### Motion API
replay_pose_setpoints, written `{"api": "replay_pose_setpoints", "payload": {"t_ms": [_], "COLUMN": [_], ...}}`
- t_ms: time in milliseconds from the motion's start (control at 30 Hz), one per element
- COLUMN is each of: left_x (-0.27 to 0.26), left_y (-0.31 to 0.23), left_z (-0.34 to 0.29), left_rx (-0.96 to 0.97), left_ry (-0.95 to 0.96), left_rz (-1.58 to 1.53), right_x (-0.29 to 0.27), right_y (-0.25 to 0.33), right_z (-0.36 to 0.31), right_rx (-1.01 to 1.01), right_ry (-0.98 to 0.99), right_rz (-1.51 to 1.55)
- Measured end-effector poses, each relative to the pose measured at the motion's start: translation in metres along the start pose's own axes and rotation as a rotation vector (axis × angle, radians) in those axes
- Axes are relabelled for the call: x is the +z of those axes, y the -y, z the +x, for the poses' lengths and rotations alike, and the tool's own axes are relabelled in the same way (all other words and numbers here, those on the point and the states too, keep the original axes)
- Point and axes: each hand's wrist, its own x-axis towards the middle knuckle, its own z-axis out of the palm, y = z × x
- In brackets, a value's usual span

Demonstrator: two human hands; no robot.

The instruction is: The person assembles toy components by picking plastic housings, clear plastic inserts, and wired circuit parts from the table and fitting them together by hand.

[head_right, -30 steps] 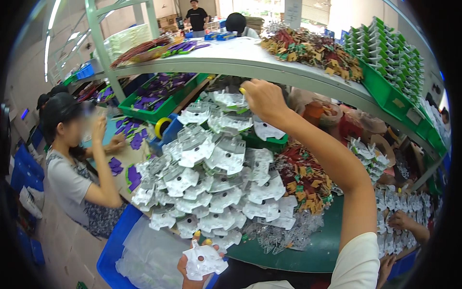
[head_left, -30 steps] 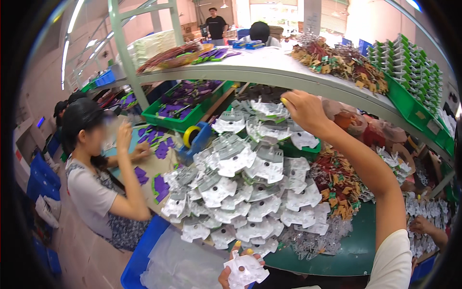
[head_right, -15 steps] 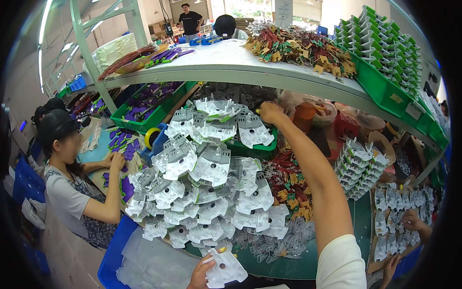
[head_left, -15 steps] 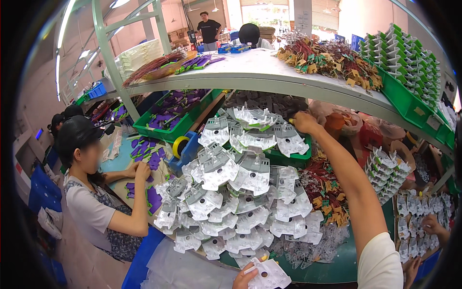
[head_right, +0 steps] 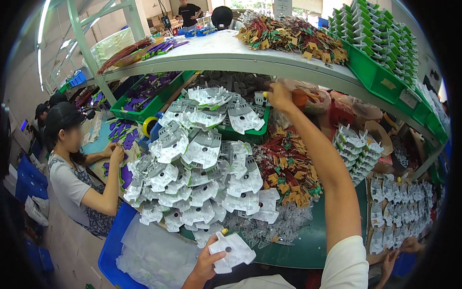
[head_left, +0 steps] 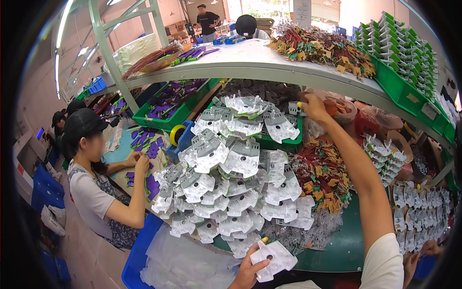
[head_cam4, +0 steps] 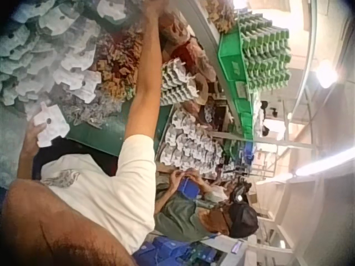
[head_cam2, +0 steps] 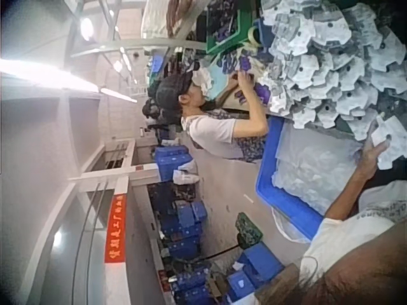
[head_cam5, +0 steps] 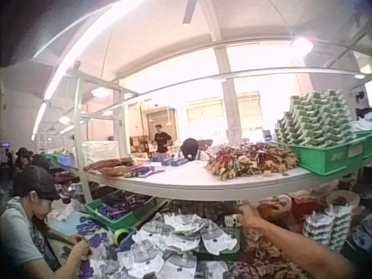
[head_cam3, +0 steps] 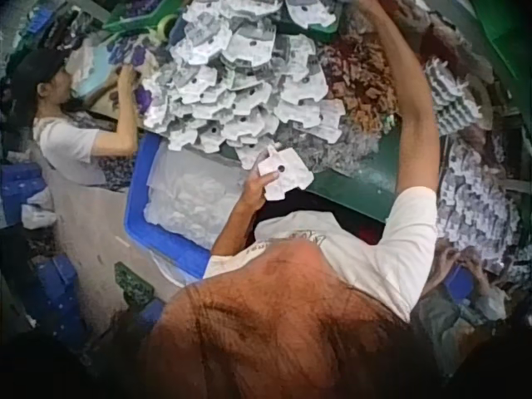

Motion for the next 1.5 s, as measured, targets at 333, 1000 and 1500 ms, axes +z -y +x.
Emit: {"api": "replay_pose_setpoints", "payload": {"t_ms": [333,1000,1500], "left_x": [0.021,0.048,0.01], "left_y": [-0.013,-0.028,-0.021], "left_z": [0.03,0.031,0.03], "left_rx": [0.066,0.622,0.423], "left_ry": [-0.044,-0.052,0.003], "left_rz": [0.143,0.775,0.609], "right_x": [-0.058,-0.014,0.032], "right_y": [0.139,0.167,0.077], "right_z": [-0.184,-0.276,-0.009], "right_rx": [-0.503,0.164,0.028], "right_ry": [0.168,0.76,0.21], "right_rz": [0.151,0.632,0.143]}}
